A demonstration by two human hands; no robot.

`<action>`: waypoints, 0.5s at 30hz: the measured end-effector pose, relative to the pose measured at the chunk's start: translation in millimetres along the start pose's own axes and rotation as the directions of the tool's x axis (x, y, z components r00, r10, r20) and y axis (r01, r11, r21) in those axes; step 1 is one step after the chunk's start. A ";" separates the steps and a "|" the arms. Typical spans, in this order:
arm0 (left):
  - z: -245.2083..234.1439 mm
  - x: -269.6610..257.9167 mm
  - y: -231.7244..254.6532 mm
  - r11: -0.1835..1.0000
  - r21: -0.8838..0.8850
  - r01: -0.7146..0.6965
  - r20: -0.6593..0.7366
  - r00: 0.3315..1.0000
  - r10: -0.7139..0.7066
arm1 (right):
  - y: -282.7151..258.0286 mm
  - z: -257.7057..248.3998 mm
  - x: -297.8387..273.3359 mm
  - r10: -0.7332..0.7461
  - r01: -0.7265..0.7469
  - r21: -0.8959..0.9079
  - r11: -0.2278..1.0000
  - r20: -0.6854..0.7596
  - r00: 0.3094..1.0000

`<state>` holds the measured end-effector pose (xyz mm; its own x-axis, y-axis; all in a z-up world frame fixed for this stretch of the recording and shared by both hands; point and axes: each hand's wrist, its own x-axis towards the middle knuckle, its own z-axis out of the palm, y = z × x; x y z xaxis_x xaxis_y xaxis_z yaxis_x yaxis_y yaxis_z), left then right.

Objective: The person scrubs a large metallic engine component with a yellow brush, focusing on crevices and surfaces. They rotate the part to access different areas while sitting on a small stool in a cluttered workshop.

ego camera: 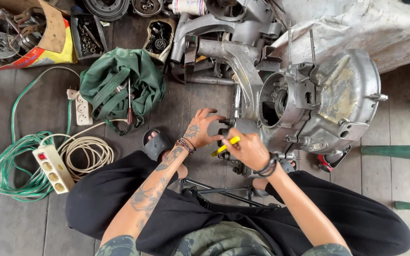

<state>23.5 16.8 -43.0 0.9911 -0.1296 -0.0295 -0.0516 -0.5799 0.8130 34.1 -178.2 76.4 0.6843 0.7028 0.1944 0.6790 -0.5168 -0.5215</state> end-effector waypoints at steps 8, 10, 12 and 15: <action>7.0 0.0 -6.9 0.999 -0.033 -0.009 -0.018 1.000 0.008 | 10.4 -20.0 -47.9 0.133 -0.144 -0.101 0.984 -0.110 0.985; 8.5 2.0 -7.6 1.000 -0.020 -0.016 -0.018 1.000 0.016 | 1.8 -23.0 -57.1 0.193 -0.194 0.005 0.981 -0.127 0.973; 6.6 1.3 -6.2 1.000 -0.024 0.004 -0.003 1.000 -0.004 | -6.8 -18.3 -71.7 0.161 -0.166 -0.015 0.986 -0.159 0.974; 5.0 1.5 -4.7 1.000 -0.031 -0.005 -0.004 1.000 0.005 | -3.7 -25.0 -63.7 0.182 -0.183 0.017 0.983 -0.230 0.956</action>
<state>24.6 15.3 -49.7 0.9913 -0.1295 -0.0235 -0.0527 -0.5542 0.8307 -5.3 -233.3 86.8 0.8388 0.4655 0.2822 0.5378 -0.6281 -0.5623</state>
